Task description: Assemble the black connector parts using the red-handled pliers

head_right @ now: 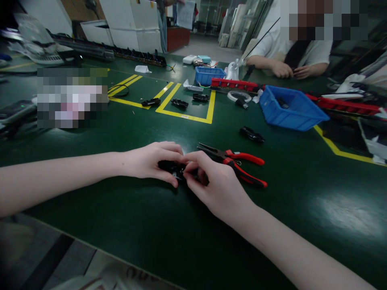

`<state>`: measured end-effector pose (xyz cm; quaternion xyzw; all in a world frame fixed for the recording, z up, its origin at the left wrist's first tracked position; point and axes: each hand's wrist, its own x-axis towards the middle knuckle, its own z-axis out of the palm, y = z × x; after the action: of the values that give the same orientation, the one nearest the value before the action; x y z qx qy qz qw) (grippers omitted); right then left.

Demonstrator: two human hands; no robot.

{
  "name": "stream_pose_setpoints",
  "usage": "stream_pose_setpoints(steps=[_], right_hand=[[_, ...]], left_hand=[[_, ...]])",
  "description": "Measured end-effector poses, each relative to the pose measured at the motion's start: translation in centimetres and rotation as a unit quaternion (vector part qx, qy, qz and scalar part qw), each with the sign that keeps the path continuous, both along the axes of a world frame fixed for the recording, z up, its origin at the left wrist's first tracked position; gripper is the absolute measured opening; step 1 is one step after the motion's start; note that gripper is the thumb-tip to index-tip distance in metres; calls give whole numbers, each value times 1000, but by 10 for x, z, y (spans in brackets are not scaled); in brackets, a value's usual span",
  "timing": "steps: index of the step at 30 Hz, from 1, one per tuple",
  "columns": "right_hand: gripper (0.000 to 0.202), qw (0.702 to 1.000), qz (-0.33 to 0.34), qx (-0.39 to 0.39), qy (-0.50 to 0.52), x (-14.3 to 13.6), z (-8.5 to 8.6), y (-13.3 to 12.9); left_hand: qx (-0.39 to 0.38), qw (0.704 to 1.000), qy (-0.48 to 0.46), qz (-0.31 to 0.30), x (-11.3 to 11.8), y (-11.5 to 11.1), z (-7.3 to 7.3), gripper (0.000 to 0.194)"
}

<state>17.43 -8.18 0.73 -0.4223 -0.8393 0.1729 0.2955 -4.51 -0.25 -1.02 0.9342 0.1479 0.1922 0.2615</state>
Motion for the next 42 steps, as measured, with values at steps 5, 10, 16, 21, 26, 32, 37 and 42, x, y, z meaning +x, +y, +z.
stream_pose_setpoints(steps=[5,10,16,21,26,32,37,42], right_hand=[[14,999,-7,41,-18,-3,-4,-2],[14,999,-14,47,-20,-2,-6,-1],[23,1000,-2,1,-16,6,0,2],[26,994,16,83,-75,20,4,9],[35,975,4,141,-170,55,6,30],[53,962,-83,100,-240,106,-11,36],[56,957,-111,86,-255,113,-20,31],[52,955,-115,119,-245,105,-20,31]], left_hand=[[8,1000,13,4,1,-1,0,43],[13,1000,16,15,1,-3,2,44],[39,998,18,38,1,-5,4,55],[154,986,32,48,-1,-8,6,58],[258,965,29,42,-2,-14,9,63],[209,978,0,-21,-1,-14,9,63],[148,986,7,-80,1,-12,9,47],[145,986,33,-68,0,-10,9,34]])
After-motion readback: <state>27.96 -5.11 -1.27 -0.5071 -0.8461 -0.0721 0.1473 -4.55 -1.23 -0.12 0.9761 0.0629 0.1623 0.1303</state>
